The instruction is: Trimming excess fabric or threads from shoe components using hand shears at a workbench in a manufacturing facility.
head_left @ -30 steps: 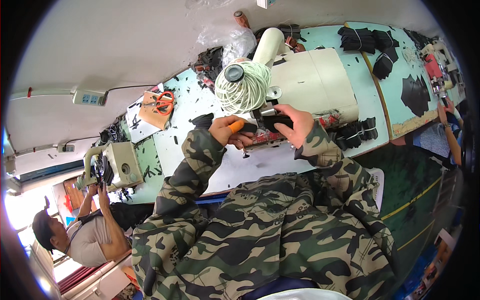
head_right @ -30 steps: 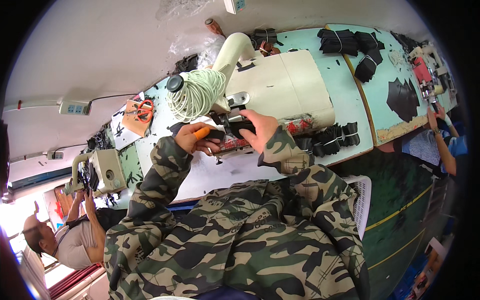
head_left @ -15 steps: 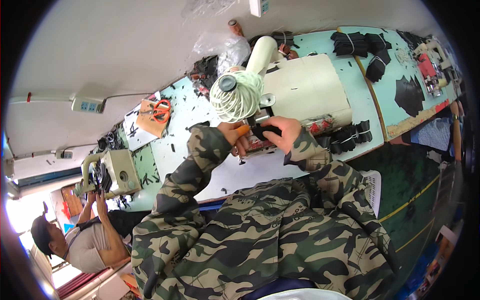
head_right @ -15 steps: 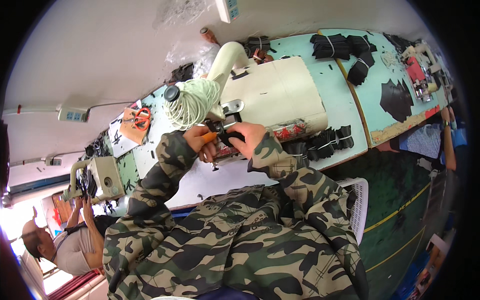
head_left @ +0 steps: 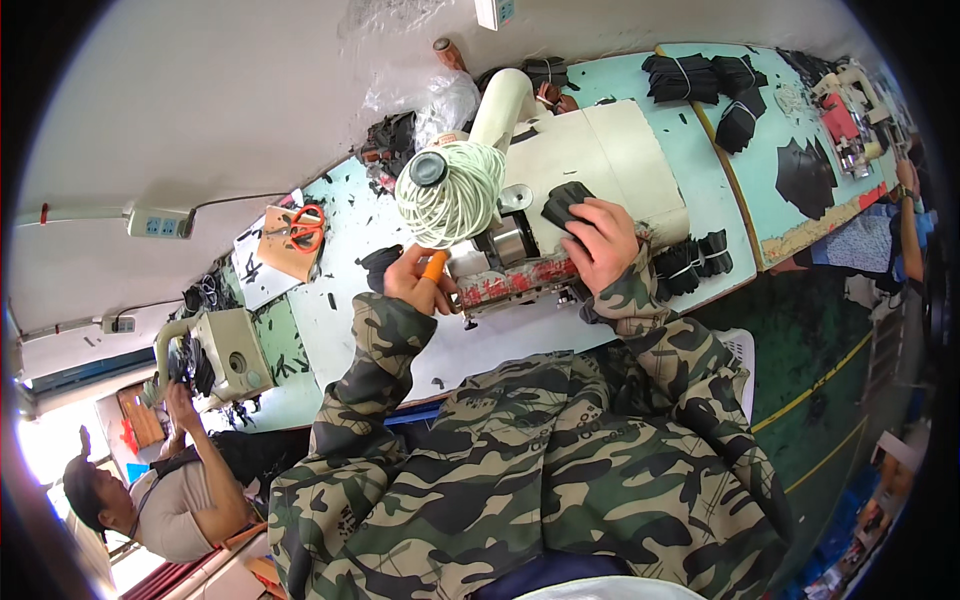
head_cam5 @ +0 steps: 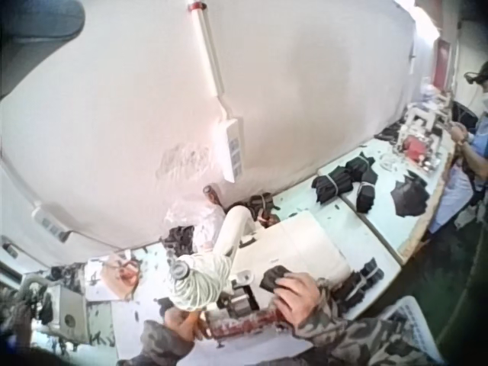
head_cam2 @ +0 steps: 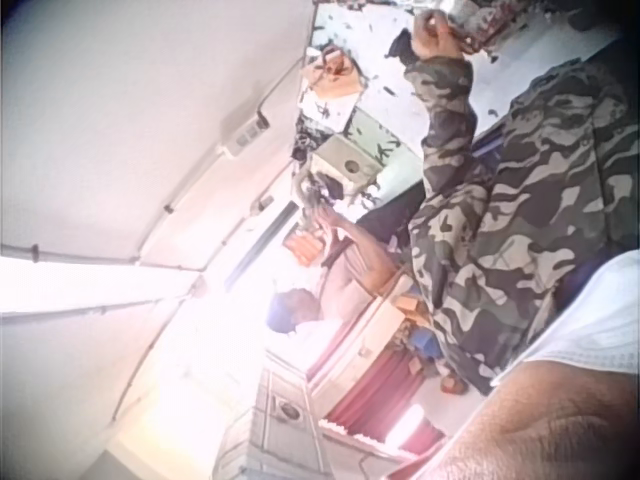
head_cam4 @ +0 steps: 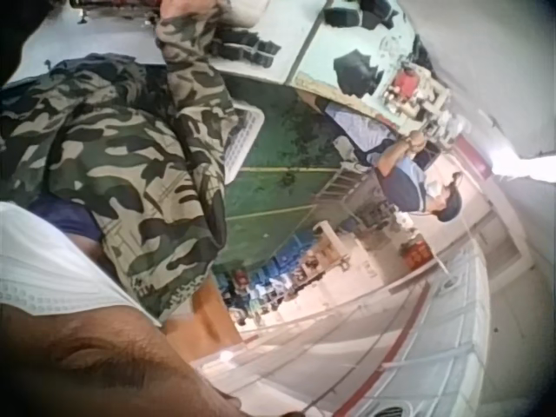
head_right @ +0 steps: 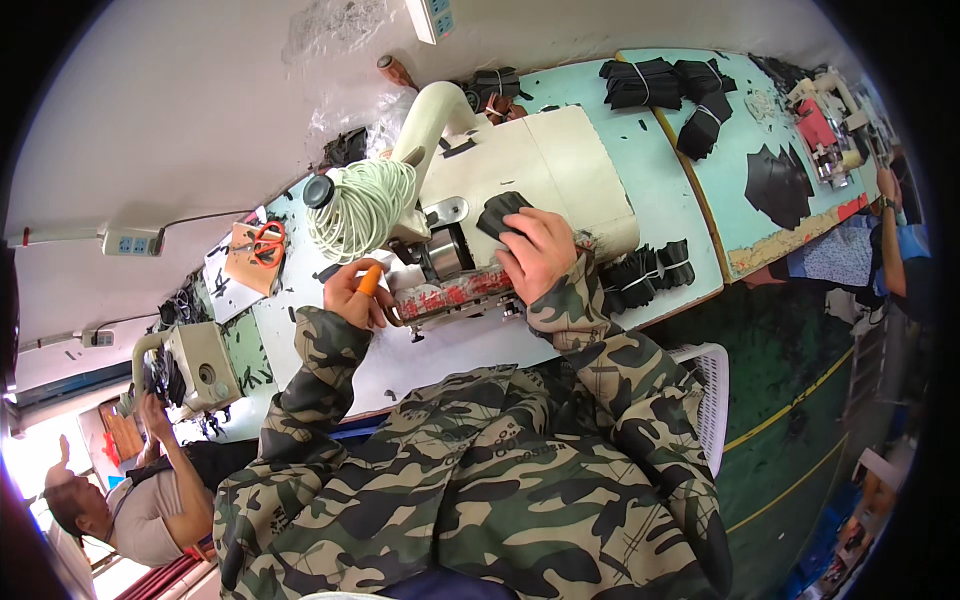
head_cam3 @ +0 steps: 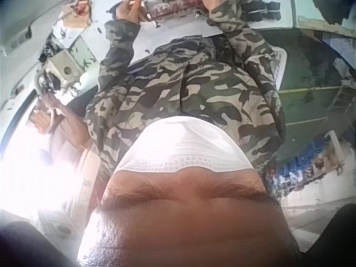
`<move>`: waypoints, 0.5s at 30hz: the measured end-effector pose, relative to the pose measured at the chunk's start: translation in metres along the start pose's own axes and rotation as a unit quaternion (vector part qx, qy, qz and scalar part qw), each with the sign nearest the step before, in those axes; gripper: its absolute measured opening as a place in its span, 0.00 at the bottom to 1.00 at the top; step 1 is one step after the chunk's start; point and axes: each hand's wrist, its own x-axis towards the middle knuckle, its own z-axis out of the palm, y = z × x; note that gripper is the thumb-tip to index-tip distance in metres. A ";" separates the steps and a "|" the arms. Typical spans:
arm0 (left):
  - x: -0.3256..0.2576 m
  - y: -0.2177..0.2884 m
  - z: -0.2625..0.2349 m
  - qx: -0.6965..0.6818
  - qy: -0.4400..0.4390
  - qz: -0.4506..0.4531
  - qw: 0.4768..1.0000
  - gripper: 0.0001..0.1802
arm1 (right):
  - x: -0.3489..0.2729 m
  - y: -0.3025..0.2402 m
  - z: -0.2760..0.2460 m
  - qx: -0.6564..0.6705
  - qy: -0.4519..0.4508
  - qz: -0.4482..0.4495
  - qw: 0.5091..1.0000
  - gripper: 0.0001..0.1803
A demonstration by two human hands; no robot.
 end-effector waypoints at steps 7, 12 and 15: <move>0.035 -0.091 -0.112 0.466 0.125 0.064 0.874 0.22 | 0.011 0.036 -0.008 -0.093 0.002 0.018 0.996 0.10; 0.037 -0.102 -0.143 0.559 0.054 0.020 0.827 0.43 | 0.013 0.015 -0.028 -0.042 -0.014 0.086 0.995 0.14; 0.039 -0.077 -0.137 0.608 -0.011 -0.004 0.794 0.48 | 0.012 0.004 -0.027 -0.011 -0.028 0.134 0.990 0.14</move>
